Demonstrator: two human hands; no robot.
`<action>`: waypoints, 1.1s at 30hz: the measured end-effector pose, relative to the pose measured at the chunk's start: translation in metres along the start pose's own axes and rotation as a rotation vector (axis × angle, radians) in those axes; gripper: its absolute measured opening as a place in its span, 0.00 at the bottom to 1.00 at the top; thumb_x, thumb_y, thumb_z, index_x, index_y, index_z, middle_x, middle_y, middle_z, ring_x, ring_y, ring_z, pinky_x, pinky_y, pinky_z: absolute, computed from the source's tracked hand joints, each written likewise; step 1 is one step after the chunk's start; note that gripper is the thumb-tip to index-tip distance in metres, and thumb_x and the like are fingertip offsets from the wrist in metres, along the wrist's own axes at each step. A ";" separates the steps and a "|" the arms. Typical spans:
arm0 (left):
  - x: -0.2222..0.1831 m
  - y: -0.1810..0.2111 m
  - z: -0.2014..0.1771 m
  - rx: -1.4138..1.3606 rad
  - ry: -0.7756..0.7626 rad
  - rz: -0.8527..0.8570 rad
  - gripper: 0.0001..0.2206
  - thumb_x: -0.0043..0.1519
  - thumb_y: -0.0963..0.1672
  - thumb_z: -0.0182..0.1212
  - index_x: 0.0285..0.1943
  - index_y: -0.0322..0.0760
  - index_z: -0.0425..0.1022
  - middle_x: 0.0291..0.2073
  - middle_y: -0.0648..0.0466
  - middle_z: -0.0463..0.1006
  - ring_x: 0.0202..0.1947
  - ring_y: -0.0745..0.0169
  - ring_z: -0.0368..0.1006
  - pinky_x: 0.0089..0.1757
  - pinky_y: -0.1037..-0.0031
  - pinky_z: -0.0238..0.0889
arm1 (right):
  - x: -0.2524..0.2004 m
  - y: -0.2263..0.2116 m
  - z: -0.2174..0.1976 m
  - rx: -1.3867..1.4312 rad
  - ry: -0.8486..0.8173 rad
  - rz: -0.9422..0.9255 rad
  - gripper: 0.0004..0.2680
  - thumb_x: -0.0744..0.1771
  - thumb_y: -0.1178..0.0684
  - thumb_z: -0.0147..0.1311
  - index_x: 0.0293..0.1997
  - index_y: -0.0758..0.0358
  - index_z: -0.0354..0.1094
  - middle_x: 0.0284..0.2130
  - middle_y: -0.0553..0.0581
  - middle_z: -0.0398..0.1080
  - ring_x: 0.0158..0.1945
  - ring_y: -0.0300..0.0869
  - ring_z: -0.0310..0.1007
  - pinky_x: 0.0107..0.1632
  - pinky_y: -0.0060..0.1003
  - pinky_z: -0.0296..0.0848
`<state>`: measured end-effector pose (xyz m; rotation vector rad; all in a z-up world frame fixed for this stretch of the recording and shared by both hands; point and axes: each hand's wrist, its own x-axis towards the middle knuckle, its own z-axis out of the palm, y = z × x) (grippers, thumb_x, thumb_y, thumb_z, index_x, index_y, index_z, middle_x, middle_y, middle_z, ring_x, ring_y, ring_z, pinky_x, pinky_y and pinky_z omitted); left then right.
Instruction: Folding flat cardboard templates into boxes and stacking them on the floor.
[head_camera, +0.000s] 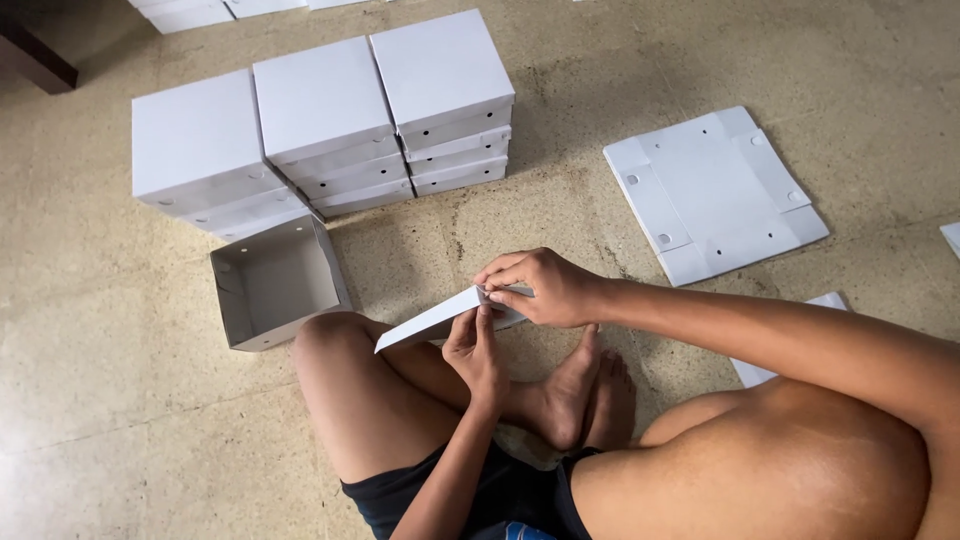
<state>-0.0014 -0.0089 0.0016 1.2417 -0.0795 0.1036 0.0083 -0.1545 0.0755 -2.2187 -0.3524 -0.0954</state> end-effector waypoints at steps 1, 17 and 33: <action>-0.001 -0.001 0.000 -0.004 0.008 -0.001 0.03 0.63 0.38 0.64 0.37 0.31 0.82 0.25 0.49 0.79 0.31 0.69 0.73 0.40 0.71 0.66 | 0.000 0.001 0.000 -0.002 -0.008 -0.001 0.03 0.66 0.59 0.56 0.38 0.67 0.75 0.43 0.59 0.78 0.48 0.51 0.78 0.48 0.42 0.80; -0.005 -0.001 -0.005 -0.007 -0.014 -0.076 0.03 0.63 0.38 0.64 0.39 0.31 0.83 0.25 0.53 0.78 0.33 0.72 0.69 0.38 0.73 0.64 | -0.004 0.000 0.000 -0.152 -0.001 -0.110 0.02 0.66 0.57 0.55 0.34 0.61 0.68 0.39 0.54 0.73 0.45 0.49 0.77 0.50 0.42 0.76; 0.002 0.021 0.006 -0.046 0.013 -0.106 0.04 0.64 0.39 0.63 0.38 0.30 0.82 0.24 0.54 0.80 0.29 0.73 0.70 0.37 0.74 0.68 | 0.000 -0.015 -0.013 -0.171 0.070 -0.120 0.03 0.64 0.58 0.58 0.32 0.66 0.73 0.38 0.60 0.76 0.42 0.52 0.79 0.46 0.41 0.78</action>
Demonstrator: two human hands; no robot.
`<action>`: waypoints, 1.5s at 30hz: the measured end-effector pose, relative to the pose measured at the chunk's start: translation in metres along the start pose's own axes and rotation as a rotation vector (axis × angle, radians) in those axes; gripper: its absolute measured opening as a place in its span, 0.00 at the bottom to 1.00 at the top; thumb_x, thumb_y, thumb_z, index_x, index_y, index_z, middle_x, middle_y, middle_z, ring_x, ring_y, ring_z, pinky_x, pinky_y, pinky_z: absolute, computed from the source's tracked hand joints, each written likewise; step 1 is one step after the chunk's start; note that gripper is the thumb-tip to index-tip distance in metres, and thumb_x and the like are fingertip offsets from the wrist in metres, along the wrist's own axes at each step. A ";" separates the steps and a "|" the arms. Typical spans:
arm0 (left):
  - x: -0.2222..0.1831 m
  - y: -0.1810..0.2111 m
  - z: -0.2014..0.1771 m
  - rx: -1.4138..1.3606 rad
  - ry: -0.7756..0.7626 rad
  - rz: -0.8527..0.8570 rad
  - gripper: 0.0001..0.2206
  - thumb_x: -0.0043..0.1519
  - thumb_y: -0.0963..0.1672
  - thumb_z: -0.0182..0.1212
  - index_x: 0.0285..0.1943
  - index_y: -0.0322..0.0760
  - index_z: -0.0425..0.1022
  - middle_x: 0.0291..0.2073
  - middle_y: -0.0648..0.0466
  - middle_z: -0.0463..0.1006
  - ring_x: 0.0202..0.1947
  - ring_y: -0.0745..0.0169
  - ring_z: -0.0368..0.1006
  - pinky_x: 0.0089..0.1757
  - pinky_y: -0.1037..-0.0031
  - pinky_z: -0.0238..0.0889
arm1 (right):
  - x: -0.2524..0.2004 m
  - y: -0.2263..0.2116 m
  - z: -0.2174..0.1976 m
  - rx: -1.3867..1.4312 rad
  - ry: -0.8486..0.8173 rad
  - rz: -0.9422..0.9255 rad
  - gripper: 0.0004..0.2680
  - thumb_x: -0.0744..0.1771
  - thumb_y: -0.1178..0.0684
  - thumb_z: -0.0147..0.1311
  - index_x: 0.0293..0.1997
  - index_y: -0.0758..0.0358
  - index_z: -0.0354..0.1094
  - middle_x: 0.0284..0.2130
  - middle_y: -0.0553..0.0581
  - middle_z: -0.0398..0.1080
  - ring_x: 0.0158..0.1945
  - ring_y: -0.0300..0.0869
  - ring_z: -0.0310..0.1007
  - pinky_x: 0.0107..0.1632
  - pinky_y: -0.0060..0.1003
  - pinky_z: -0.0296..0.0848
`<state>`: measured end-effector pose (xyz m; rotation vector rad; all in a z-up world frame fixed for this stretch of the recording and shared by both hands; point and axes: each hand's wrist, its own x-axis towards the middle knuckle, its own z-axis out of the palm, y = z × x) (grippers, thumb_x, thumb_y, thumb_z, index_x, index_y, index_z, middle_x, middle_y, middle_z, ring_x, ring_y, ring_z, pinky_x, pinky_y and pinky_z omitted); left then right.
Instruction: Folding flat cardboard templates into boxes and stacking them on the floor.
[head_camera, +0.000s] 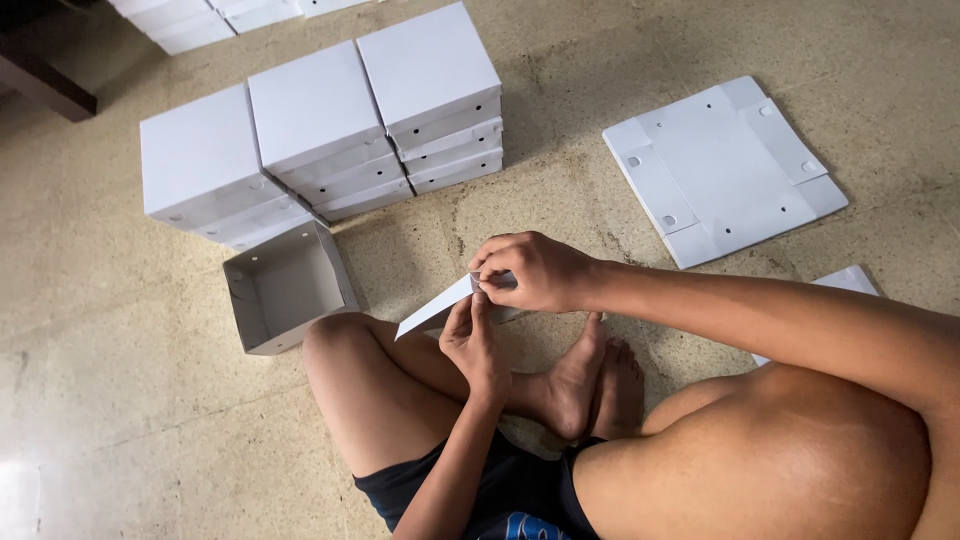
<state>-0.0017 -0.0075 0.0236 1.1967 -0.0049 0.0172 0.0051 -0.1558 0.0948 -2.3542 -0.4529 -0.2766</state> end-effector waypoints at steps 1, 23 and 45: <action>0.002 -0.003 -0.002 0.003 -0.010 0.002 0.04 0.64 0.39 0.63 0.38 0.30 0.82 0.24 0.54 0.80 0.29 0.73 0.70 0.37 0.74 0.68 | 0.001 -0.001 -0.001 -0.001 0.010 0.002 0.03 0.64 0.58 0.58 0.32 0.66 0.73 0.38 0.60 0.76 0.42 0.52 0.79 0.46 0.41 0.78; 0.016 0.022 0.001 -0.015 -0.020 0.189 0.04 0.64 0.38 0.64 0.36 0.29 0.81 0.26 0.47 0.81 0.32 0.67 0.75 0.40 0.72 0.69 | 0.011 -0.030 -0.013 0.128 0.150 -0.051 0.03 0.66 0.61 0.58 0.39 0.67 0.77 0.42 0.60 0.79 0.45 0.51 0.80 0.46 0.41 0.76; 0.011 0.005 -0.006 -0.034 0.037 0.210 0.03 0.62 0.38 0.66 0.42 0.30 0.81 0.28 0.54 0.81 0.33 0.75 0.70 0.38 0.74 0.68 | 0.011 -0.038 -0.010 -0.026 -0.001 -0.222 0.06 0.65 0.65 0.54 0.42 0.76 0.76 0.47 0.73 0.76 0.47 0.58 0.79 0.44 0.44 0.79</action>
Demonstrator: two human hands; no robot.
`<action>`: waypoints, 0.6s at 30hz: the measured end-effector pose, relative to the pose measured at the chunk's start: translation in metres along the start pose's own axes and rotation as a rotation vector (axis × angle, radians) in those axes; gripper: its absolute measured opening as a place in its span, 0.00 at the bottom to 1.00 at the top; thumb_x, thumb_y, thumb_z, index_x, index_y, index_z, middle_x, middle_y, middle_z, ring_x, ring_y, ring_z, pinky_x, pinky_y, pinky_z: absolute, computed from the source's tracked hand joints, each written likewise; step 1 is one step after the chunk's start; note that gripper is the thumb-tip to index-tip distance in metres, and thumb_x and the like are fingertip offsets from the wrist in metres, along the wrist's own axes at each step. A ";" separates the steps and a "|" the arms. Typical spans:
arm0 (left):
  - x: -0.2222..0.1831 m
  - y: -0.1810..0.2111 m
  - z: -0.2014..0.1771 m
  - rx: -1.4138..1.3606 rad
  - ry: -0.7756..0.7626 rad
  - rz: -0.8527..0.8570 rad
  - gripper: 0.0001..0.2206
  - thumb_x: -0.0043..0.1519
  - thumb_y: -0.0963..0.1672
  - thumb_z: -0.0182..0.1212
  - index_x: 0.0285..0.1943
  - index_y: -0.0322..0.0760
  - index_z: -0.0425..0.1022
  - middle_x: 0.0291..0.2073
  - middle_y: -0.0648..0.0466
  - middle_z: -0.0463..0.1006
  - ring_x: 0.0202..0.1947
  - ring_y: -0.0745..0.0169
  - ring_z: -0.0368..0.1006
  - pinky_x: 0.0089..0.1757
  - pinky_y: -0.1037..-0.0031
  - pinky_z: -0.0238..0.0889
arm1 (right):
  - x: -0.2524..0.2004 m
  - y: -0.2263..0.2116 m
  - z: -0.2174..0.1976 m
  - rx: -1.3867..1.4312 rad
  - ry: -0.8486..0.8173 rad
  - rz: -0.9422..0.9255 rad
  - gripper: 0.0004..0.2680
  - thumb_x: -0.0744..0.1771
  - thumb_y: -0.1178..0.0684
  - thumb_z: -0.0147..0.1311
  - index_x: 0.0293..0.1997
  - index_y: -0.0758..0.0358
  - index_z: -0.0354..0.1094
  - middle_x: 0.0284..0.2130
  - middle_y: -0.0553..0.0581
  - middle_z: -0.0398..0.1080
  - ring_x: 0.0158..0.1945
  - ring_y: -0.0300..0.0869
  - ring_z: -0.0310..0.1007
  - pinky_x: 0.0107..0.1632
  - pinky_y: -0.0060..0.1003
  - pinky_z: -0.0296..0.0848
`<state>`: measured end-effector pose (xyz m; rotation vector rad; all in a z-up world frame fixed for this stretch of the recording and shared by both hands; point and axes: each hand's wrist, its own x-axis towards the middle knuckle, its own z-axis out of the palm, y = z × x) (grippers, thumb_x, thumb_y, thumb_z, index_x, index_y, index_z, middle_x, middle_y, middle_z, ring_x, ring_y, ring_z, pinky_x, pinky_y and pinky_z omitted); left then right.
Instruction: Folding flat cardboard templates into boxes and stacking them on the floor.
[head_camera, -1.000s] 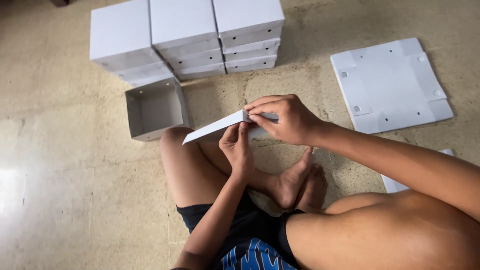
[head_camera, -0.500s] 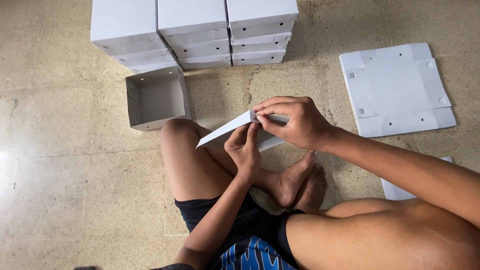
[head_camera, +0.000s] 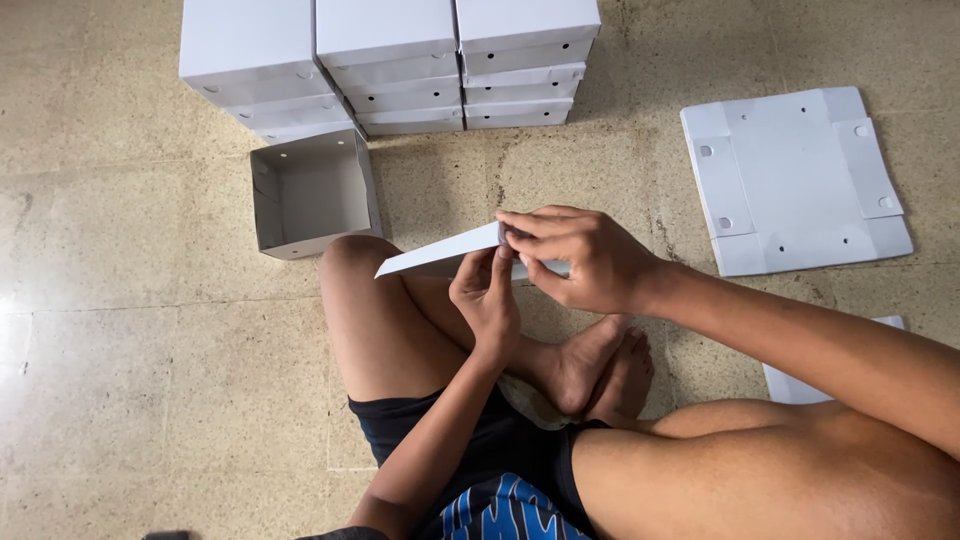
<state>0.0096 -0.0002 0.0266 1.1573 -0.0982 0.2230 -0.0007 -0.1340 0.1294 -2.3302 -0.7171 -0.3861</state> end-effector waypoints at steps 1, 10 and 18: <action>0.000 0.000 0.000 -0.001 -0.003 0.000 0.03 0.62 0.38 0.66 0.42 0.30 0.81 0.28 0.54 0.81 0.33 0.75 0.70 0.38 0.74 0.68 | 0.001 -0.001 -0.002 -0.002 0.002 0.001 0.06 0.65 0.65 0.54 0.42 0.76 0.76 0.47 0.73 0.76 0.47 0.58 0.79 0.44 0.44 0.79; -0.003 -0.024 -0.017 0.003 -0.037 -0.027 0.04 0.58 0.39 0.71 0.35 0.32 0.80 0.21 0.56 0.79 0.28 0.78 0.66 0.33 0.77 0.65 | -0.005 0.008 -0.002 0.151 0.019 0.117 0.04 0.65 0.56 0.63 0.39 0.64 0.77 0.40 0.60 0.79 0.41 0.51 0.81 0.43 0.42 0.79; 0.006 -0.012 -0.015 -0.183 -0.266 -0.281 0.07 0.62 0.42 0.64 0.45 0.34 0.78 0.32 0.57 0.81 0.35 0.74 0.69 0.43 0.75 0.66 | -0.011 0.022 0.007 0.218 -0.025 0.256 0.08 0.64 0.59 0.60 0.46 0.64 0.76 0.38 0.59 0.76 0.37 0.47 0.79 0.40 0.35 0.81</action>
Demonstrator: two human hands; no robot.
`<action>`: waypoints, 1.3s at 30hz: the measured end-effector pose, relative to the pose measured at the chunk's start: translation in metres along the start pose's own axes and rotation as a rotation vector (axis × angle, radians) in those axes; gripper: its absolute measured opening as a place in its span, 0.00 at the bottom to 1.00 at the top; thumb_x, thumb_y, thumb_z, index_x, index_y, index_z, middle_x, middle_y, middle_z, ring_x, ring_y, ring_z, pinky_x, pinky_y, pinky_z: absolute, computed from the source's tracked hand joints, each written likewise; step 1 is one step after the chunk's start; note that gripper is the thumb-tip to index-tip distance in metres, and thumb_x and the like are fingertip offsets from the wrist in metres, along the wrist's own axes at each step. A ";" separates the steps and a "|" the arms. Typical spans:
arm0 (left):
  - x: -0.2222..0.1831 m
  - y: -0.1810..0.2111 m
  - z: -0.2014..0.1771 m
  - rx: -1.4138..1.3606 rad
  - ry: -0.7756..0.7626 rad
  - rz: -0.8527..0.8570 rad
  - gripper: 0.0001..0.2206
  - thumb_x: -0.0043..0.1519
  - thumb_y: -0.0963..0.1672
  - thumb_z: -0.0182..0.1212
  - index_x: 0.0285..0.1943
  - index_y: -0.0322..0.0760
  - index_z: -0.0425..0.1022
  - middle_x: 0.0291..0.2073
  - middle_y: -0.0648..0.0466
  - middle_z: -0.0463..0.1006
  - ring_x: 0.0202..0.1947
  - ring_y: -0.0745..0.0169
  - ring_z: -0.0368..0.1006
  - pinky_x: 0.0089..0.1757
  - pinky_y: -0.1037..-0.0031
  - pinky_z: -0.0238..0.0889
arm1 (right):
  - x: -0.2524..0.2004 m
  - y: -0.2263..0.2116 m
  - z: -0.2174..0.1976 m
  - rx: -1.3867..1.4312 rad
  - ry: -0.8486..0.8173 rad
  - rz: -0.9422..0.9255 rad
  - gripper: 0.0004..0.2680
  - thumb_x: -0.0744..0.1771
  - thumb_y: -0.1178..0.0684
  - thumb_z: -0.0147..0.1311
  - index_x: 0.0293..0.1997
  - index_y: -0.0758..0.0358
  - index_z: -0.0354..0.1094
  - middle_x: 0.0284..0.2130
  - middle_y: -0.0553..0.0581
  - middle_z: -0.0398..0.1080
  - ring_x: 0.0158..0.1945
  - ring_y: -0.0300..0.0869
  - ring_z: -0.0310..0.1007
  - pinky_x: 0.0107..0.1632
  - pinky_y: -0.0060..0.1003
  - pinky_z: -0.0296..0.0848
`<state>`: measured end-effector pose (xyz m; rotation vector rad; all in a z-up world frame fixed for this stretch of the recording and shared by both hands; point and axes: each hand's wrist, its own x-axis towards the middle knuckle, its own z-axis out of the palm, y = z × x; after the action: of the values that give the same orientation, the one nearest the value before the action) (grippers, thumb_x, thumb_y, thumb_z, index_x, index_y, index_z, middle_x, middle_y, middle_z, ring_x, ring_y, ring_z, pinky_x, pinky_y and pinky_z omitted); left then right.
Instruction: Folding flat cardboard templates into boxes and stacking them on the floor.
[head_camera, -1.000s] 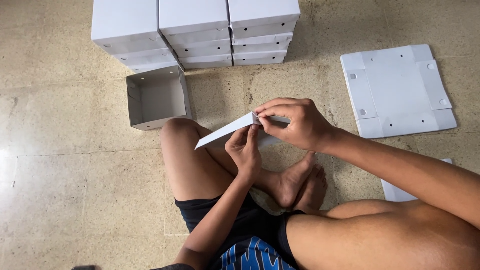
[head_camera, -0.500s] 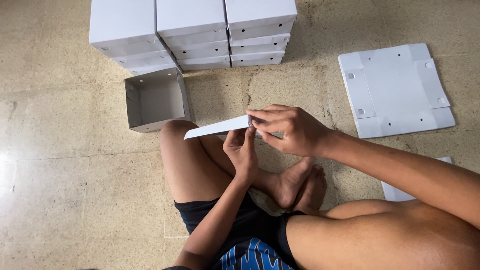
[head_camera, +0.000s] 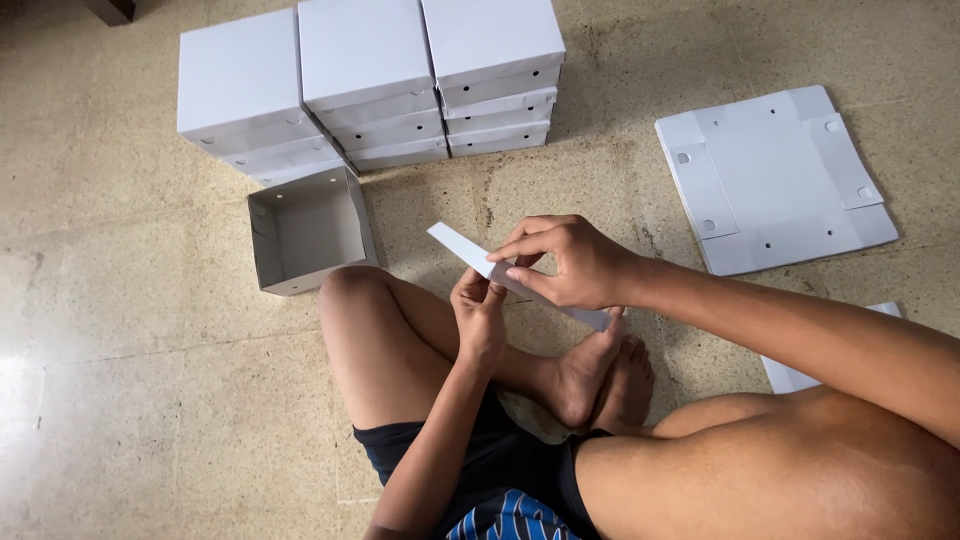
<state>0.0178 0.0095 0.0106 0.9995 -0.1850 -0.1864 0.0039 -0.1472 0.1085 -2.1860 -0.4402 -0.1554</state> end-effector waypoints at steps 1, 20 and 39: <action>0.001 -0.002 0.001 0.002 -0.007 0.001 0.07 0.62 0.42 0.64 0.45 0.34 0.78 0.32 0.57 0.81 0.35 0.74 0.69 0.43 0.75 0.66 | 0.000 0.004 0.000 -0.002 0.007 -0.001 0.08 0.64 0.59 0.60 0.46 0.64 0.76 0.38 0.59 0.76 0.37 0.47 0.79 0.40 0.35 0.81; 0.003 -0.001 -0.009 0.327 -0.068 0.379 0.03 0.58 0.36 0.67 0.39 0.28 0.82 0.31 0.46 0.80 0.35 0.60 0.75 0.42 0.68 0.68 | -0.001 0.015 0.009 0.004 0.065 0.103 0.06 0.68 0.55 0.54 0.44 0.64 0.70 0.35 0.63 0.72 0.39 0.53 0.78 0.40 0.42 0.81; 0.046 0.053 -0.052 0.602 -0.058 0.239 0.31 0.64 0.46 0.59 0.76 0.35 0.53 0.73 0.39 0.55 0.71 0.27 0.47 0.64 0.38 0.42 | -0.005 -0.012 -0.022 0.077 0.467 0.656 0.27 0.65 0.60 0.37 0.76 0.47 0.43 0.53 0.76 0.71 0.48 0.58 0.76 0.43 0.52 0.73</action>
<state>0.0786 0.0689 0.0311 1.5584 -0.4269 0.0677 -0.0039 -0.1588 0.1297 -2.0212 0.5204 -0.2691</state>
